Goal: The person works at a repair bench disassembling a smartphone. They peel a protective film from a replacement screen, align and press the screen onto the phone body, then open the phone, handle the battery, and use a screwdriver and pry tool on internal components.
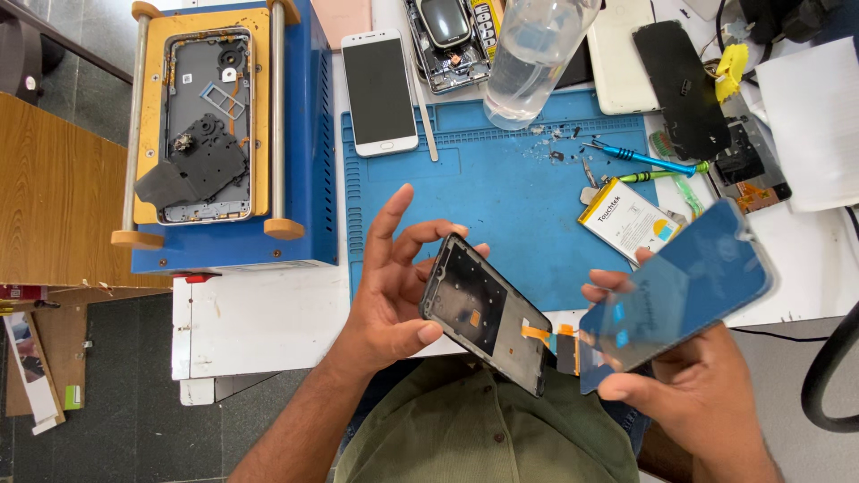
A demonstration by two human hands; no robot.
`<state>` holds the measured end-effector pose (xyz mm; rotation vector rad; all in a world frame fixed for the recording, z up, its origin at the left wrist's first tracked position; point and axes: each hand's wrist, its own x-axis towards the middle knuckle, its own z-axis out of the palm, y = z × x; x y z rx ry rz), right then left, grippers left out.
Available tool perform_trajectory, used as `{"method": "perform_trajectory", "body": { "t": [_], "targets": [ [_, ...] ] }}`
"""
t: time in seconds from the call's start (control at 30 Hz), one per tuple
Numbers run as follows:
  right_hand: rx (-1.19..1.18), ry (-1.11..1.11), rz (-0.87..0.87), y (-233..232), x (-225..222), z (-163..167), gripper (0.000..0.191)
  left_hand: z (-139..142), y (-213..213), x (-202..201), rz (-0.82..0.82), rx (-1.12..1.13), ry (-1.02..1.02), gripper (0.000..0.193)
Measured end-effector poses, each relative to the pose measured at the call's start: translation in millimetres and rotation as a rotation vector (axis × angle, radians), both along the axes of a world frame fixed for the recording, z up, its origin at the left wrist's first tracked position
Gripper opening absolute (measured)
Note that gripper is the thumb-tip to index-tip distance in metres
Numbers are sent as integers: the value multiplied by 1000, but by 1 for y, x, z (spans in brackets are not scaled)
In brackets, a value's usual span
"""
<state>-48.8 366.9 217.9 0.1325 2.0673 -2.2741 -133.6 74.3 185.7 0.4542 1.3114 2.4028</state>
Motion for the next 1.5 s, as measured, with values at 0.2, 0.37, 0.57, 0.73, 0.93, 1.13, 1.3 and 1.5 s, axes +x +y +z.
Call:
{"method": "perform_trajectory", "body": {
  "t": [0.2, 0.37, 0.57, 0.73, 0.93, 1.13, 1.3, 1.5],
  "targets": [
    [412, -125, 155, -20, -20, 14, 129, -5, 8, -1, 16, -2, 14, 122],
    [666, -275, 314, -28, -32, 31, 128, -11, 10, -3, 14, 19, 1, 119],
    [862, -343, 399, -46, -42, 51, 125, -18, 11, -5, 12, 45, -10, 115],
    [973, -599, 484, -56, -50, 62, 124, -22, 10, -6, -2, 59, 1, 112],
    [930, -476, 501, -60, -51, 61, 121, -23, 9, -3, -40, 86, -18, 105],
    [974, -453, 516, -60, -50, 56, 122, -22, 8, -3, -50, 104, -5, 100],
    [957, -421, 517, -61, -51, 52, 121, -18, 9, -2, -36, 108, -41, 97],
    [982, -426, 507, -62, -50, 48, 121, -18, 11, -2, -36, 120, -17, 93]
  ]
}}
